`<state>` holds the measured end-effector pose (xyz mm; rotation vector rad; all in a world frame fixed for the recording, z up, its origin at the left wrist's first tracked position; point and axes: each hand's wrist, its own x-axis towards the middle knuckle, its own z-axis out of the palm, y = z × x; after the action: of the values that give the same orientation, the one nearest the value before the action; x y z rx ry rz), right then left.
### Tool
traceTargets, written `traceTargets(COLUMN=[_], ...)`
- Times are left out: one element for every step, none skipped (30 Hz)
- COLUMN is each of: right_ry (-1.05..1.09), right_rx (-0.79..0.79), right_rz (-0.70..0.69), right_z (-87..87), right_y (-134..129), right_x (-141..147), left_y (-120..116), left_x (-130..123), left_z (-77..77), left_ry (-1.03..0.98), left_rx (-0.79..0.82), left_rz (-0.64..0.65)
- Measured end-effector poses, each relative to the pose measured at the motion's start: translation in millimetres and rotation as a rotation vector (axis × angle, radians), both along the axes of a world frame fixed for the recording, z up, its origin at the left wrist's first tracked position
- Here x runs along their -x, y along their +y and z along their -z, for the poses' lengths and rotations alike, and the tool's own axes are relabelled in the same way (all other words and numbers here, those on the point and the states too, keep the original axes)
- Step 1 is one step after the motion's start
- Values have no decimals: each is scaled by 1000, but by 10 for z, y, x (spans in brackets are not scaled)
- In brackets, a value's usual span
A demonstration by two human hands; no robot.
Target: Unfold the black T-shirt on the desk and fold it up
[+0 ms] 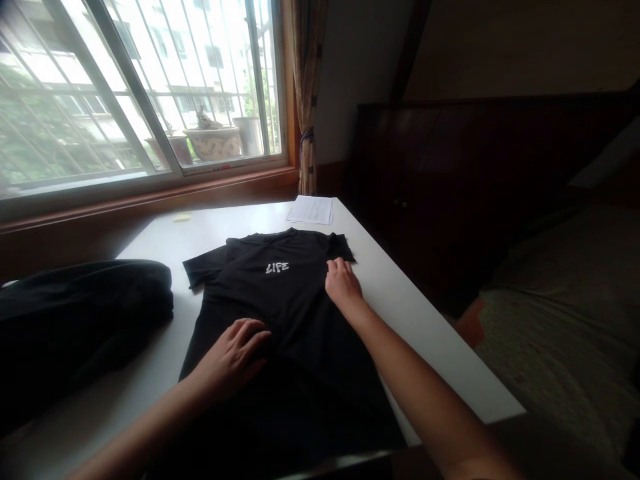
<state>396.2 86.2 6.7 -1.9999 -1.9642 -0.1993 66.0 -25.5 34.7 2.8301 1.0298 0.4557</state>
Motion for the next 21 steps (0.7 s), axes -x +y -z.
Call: traceTargets(right_ry=[-10,-7,-1,6,13,21,29,37,43,48,49,48,46,43,39,35,30,26,23,19,17], right_rx=[7,29,58,90,123,156,188,219,246,268,286,299,307,311,311,310,306,303,301,300,302], right_rz=[-25,-27,-19,-7,5,17,26,33,37,39,38,33,25,17,8,0,-7,-14,-17,-20,-22], right_z=[63,129,192,246,288,315,327,327,318,305,291,281,276,277,283,294,306,319,328,334,335], right_y=[-27,-49,-65,-76,-84,-88,-89,-90,-90,-90,-91,-92,-94,-96,-98,-100,-102,-103,-103,-103,-103], right_x=[59,101,125,133,127,111,88,64,40,18,0,-16,-29,-42,-55,-70,-87,-105,-124,-144,-165], left_y=[-79,-152,-216,-270,-315,-355,-394,-436,-482,-532,-587,-641,-692,-736,-769,-790,-801,-803,-799,-793,-788], left_x=[29,61,96,136,180,229,282,339,397,456,512,564,610,645,670,684,688,684,675,663,651], left_z=[-12,-28,-45,-61,-73,-80,-82,-78,-69,-55,-40,-24,-11,-1,3,1,-8,-22,-40,-60,-81], left_ry=[45,93,142,189,230,264,289,308,321,327,326,317,299,273,242,212,186,167,154,146,141], left_rx=[32,65,98,127,153,180,209,243,278,314,349,377,397,413,430,449,471,496,518,533,543], left_rz=[1,2,2,-1,-12,-26,-40,-50,-56,-56,-48,-35,-19,1,18,36,48,55,58,57,55])
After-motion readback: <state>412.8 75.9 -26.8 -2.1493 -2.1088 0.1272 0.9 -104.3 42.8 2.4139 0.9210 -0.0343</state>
